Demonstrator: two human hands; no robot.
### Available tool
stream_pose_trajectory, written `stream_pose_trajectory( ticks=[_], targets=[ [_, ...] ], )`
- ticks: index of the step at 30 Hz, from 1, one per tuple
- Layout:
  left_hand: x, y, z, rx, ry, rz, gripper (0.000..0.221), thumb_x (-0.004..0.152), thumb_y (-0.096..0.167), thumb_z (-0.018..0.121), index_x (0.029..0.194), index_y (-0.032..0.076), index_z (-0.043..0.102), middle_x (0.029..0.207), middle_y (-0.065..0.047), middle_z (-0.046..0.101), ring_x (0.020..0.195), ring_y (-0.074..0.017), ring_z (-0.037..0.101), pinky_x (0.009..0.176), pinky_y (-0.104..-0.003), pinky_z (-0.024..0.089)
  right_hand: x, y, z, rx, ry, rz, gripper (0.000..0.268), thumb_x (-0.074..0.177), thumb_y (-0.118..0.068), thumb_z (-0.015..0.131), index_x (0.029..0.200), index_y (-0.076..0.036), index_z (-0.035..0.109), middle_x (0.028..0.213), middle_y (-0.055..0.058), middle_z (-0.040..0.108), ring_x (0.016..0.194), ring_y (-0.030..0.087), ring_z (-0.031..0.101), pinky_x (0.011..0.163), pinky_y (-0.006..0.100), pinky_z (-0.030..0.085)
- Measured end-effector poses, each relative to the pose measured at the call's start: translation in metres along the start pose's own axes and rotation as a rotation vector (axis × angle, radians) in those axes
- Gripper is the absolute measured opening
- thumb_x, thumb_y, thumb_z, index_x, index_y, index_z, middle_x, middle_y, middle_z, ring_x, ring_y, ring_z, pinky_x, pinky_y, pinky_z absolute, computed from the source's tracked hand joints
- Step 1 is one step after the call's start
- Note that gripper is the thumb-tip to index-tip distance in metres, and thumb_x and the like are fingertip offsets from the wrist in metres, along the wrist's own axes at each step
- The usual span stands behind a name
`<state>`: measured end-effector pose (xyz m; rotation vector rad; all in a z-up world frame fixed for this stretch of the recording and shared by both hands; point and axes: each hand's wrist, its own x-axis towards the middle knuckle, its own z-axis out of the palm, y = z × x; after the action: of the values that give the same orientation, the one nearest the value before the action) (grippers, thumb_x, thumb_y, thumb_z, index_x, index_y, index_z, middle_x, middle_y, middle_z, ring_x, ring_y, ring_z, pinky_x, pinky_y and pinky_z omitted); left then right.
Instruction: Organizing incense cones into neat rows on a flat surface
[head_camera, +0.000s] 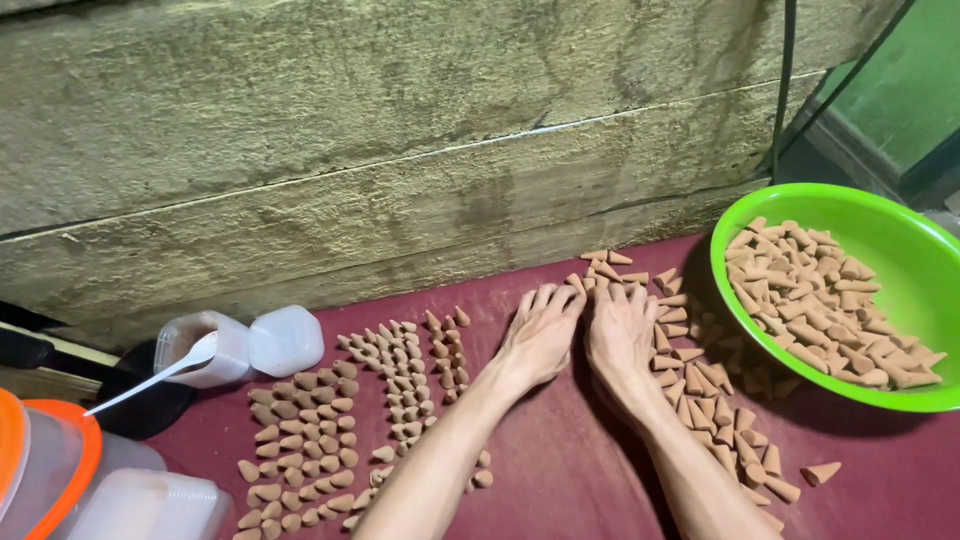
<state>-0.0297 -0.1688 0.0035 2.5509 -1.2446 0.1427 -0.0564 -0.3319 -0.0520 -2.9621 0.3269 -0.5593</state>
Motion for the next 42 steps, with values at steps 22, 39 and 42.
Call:
stream_pose_trajectory(
  ticks=[22, 39, 42],
  targets=[
    [-0.095, -0.031, -0.087, -0.540, 0.111, -0.172, 0.051, 0.087, 0.005, 0.056, 0.138, 0.003, 0.062, 0.130, -0.016, 0.065, 0.125, -0.0361, 0.060, 0.108, -0.046, 0.047, -0.021, -0.094, -0.103, 1.101, 0.004, -0.052, 0.026, 0.086, -0.005, 0.080, 0.111, -0.009, 0.078, 0.096, 0.011, 0.077, 0.094, 0.024, 0.076, 0.079, 0.036, 0.062],
    [-0.161, -0.053, -0.142, -0.501, 0.114, -0.177, 0.053, 0.086, 0.001, 0.055, 0.138, -0.005, 0.060, 0.133, -0.024, 0.065, 0.126, -0.0433, 0.061, 0.110, -0.050, 0.047, -0.034, -0.165, -0.108, 0.981, 0.020, -0.251, 0.025, 0.088, -0.004, 0.081, 0.111, -0.011, 0.078, 0.094, 0.010, 0.074, 0.095, 0.026, 0.073, 0.082, 0.035, 0.058],
    [-0.160, -0.053, -0.141, -0.451, 0.081, -0.184, 0.060, 0.084, -0.001, 0.055, 0.144, -0.004, 0.054, 0.135, -0.024, 0.063, 0.127, -0.0431, 0.059, 0.110, -0.051, 0.046, -0.035, -0.158, -0.090, 0.970, 0.026, -0.220, 0.024, 0.087, -0.003, 0.080, 0.110, -0.008, 0.077, 0.094, 0.013, 0.074, 0.094, 0.028, 0.073, 0.082, 0.038, 0.058]
  ],
)
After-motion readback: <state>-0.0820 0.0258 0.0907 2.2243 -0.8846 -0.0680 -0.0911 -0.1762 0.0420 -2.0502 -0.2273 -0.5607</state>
